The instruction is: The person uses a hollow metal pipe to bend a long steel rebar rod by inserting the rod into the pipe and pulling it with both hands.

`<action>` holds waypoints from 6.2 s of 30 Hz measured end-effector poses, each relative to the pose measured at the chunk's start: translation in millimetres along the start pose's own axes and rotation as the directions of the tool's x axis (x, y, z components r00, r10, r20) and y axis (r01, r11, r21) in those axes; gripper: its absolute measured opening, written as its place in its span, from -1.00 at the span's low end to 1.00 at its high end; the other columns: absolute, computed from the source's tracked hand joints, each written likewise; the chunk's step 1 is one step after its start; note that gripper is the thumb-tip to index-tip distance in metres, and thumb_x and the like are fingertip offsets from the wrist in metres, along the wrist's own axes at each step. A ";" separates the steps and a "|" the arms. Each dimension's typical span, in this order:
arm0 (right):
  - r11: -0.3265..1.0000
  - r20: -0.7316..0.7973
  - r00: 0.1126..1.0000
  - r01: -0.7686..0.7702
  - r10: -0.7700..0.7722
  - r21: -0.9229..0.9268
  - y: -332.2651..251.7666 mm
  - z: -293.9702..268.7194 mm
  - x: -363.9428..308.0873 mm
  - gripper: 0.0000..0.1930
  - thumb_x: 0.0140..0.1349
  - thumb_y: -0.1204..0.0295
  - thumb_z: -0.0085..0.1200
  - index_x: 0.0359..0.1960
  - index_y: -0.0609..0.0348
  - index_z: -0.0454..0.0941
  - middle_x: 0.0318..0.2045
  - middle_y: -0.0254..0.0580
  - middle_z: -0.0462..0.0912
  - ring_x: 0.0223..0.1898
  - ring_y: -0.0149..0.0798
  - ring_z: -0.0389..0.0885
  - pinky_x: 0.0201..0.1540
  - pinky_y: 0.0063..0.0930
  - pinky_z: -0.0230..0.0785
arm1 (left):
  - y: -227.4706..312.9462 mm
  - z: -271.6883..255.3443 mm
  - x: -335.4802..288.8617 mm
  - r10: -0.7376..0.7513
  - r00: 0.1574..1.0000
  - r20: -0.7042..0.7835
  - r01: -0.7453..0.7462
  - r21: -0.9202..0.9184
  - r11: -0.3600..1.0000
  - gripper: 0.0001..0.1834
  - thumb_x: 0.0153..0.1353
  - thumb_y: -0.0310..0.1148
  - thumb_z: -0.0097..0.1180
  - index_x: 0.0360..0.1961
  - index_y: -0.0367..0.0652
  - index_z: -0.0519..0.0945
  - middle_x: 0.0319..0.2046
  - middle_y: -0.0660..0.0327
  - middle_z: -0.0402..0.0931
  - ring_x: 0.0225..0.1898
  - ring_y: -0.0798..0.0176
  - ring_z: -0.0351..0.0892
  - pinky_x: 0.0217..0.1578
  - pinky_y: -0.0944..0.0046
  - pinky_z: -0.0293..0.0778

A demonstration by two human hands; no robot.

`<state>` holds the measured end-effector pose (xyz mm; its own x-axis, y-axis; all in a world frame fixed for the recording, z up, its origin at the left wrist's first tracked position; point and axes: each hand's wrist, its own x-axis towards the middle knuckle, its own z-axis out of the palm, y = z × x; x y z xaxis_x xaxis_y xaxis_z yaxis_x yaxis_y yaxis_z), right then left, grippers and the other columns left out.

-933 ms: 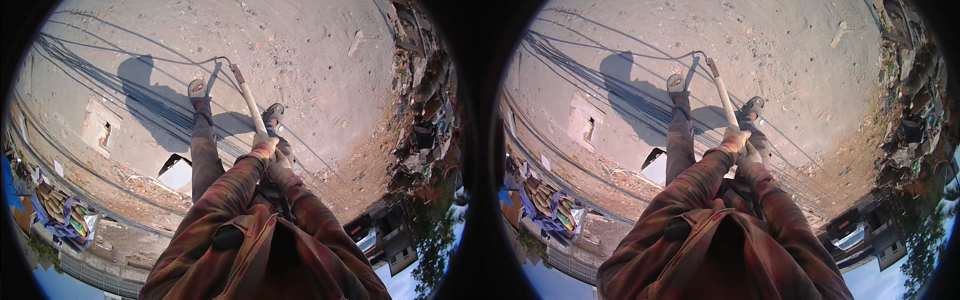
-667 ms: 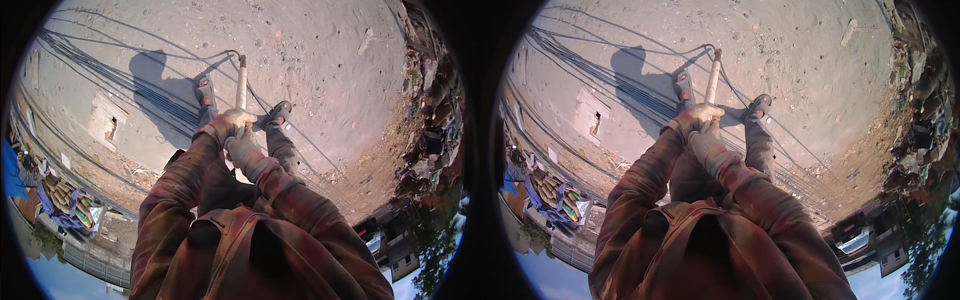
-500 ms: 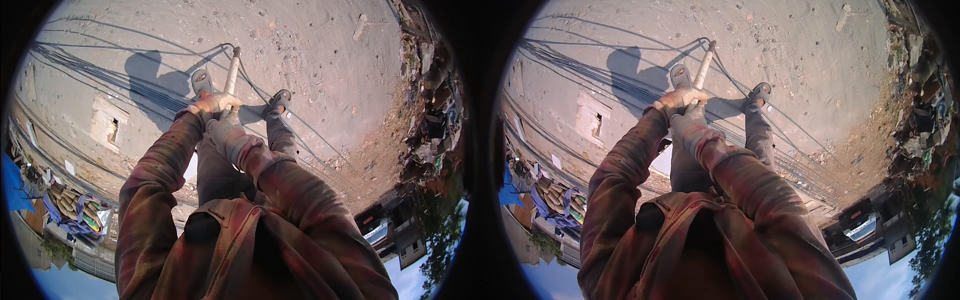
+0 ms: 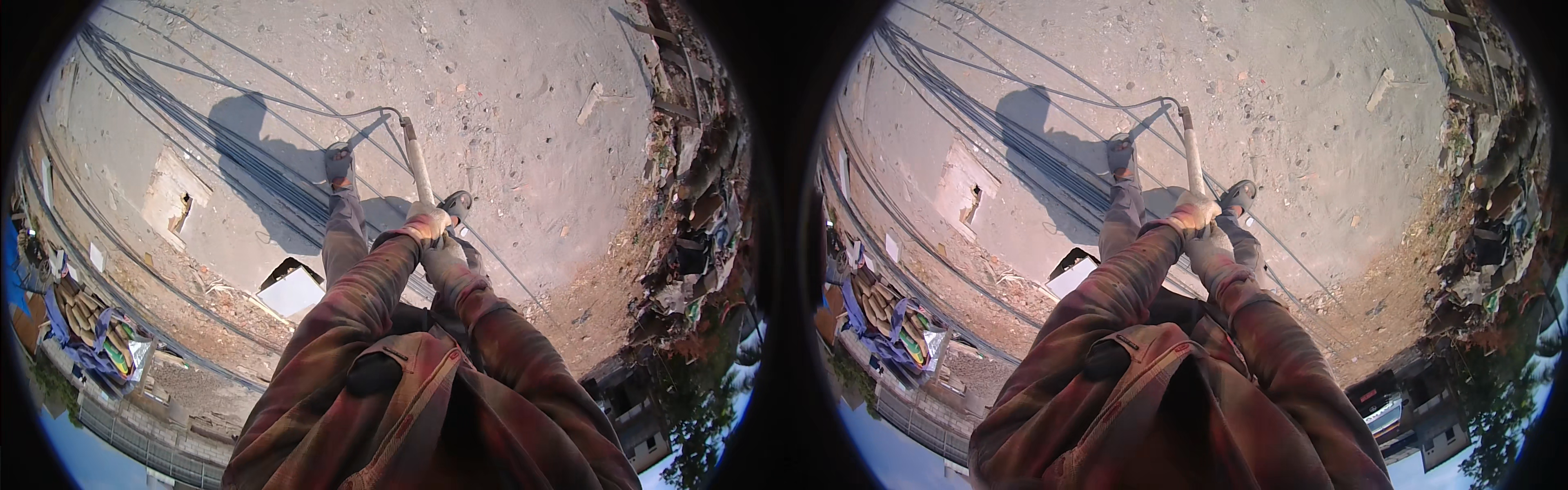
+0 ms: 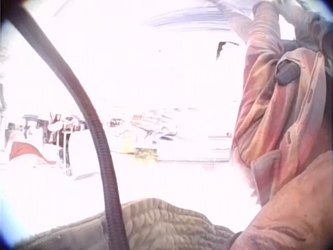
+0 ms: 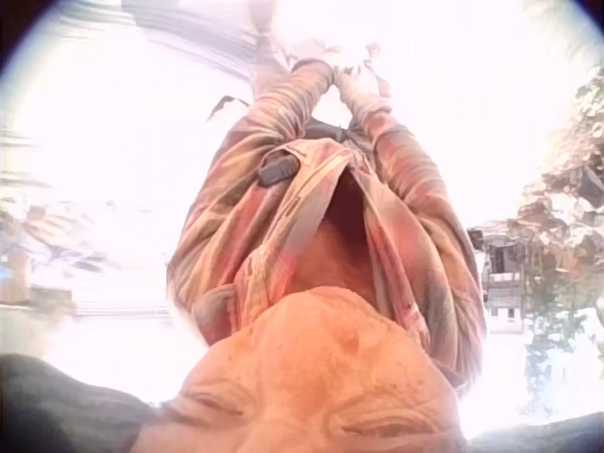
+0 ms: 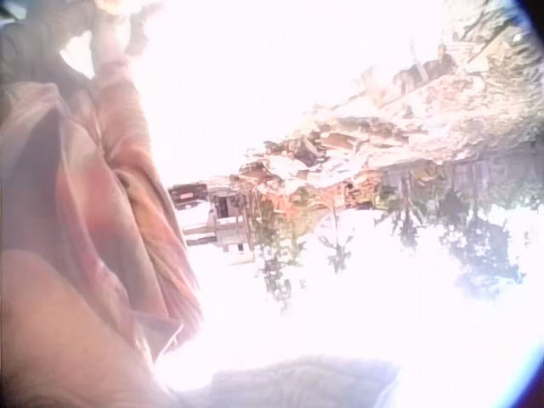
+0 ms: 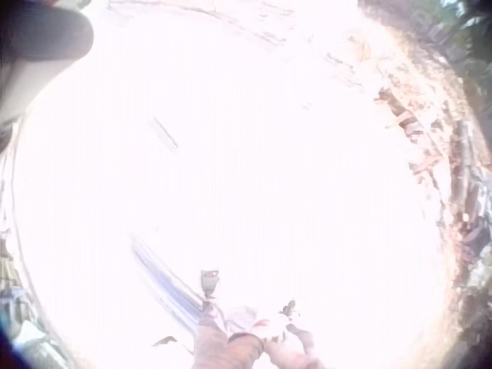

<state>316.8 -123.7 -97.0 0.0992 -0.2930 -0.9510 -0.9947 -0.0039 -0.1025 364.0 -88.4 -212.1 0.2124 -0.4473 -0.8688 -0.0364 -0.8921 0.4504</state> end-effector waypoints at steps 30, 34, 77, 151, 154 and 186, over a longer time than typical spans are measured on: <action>0.971 0.085 0.968 0.231 -0.236 0.068 194.6 -37.5 64.2 -0.42 -0.08 0.20 0.28 -0.03 0.23 0.43 -0.20 -0.02 0.61 -0.13 -0.22 0.57 -0.10 -0.38 0.38 | 61.1 104.5 -22.2 -0.602 0.795 -0.076 0.351 -0.752 0.558 -0.48 -0.05 -0.44 0.05 -0.02 -0.37 0.25 -0.16 -0.31 0.44 -0.09 -0.22 0.49 -0.07 0.04 0.43; 0.965 0.179 0.950 0.261 -0.256 -0.005 234.3 -44.7 98.5 -0.39 -0.16 0.21 0.32 -0.04 0.22 0.45 -0.22 -0.02 0.61 -0.12 -0.19 0.57 -0.08 -0.35 0.38 | 53.8 144.4 -4.0 -0.611 0.788 -0.075 0.281 -0.840 0.465 -0.40 -0.05 -0.42 0.07 0.05 -0.37 0.21 -0.10 -0.29 0.42 -0.06 -0.16 0.49 -0.05 0.07 0.41; 0.737 0.472 0.881 -0.336 0.026 0.587 -122.1 -85.9 -73.7 -0.82 0.26 0.29 -0.18 -0.35 0.04 0.45 -0.64 -0.39 0.40 -0.71 -0.44 0.34 -0.76 -0.56 0.14 | 62.6 -145.0 -80.6 0.193 0.981 -0.015 -0.189 -0.298 0.936 -0.76 -0.04 -0.30 0.17 -0.35 -0.20 0.57 -0.47 0.13 0.58 -0.44 0.16 0.60 -0.46 0.17 0.47; 0.911 0.464 0.844 -0.379 0.268 0.162 -238.2 -40.6 -87.7 -0.84 0.17 0.40 -0.21 -0.44 0.19 0.39 -0.74 -0.29 0.35 -0.78 -0.36 0.29 -0.74 -0.49 0.19 | 14.6 -190.1 -33.5 0.397 0.820 0.413 -0.505 0.195 0.841 -0.66 -0.07 -0.26 0.18 -0.22 -0.11 0.64 -0.26 0.08 0.60 -0.23 0.06 0.60 -0.23 0.13 0.50; 0.921 0.346 0.897 -0.349 0.276 0.170 -204.8 -37.0 -76.8 -0.82 0.16 0.38 -0.15 -0.38 0.27 0.37 -0.73 -0.24 0.38 -0.79 -0.33 0.34 -0.79 -0.44 0.15 | 26.0 -187.4 -41.3 0.234 0.869 0.437 -0.263 0.007 0.965 -0.63 -0.05 -0.24 0.15 -0.17 -0.12 0.61 -0.21 0.07 0.59 -0.11 0.06 0.56 -0.12 0.12 0.47; 0.135 0.538 0.838 -0.525 -0.086 0.840 -205.7 91.7 -67.4 -0.96 0.20 0.46 -0.14 -0.33 0.05 0.29 -0.58 -0.27 0.34 -0.73 -0.32 0.29 -0.68 -0.42 0.29 | -57.4 -244.2 -75.6 -0.076 0.892 0.446 0.299 -0.456 0.838 -0.71 -0.02 -0.23 0.13 -0.42 -0.28 0.56 -0.46 0.24 0.54 -0.48 0.28 0.47 -0.40 0.28 0.39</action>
<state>517.1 -15.5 -38.6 0.1830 0.2693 -0.9455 -0.1642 0.9566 0.2406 588.4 12.3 -122.1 -0.2431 -0.3596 -0.9009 0.4782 -0.8525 0.2112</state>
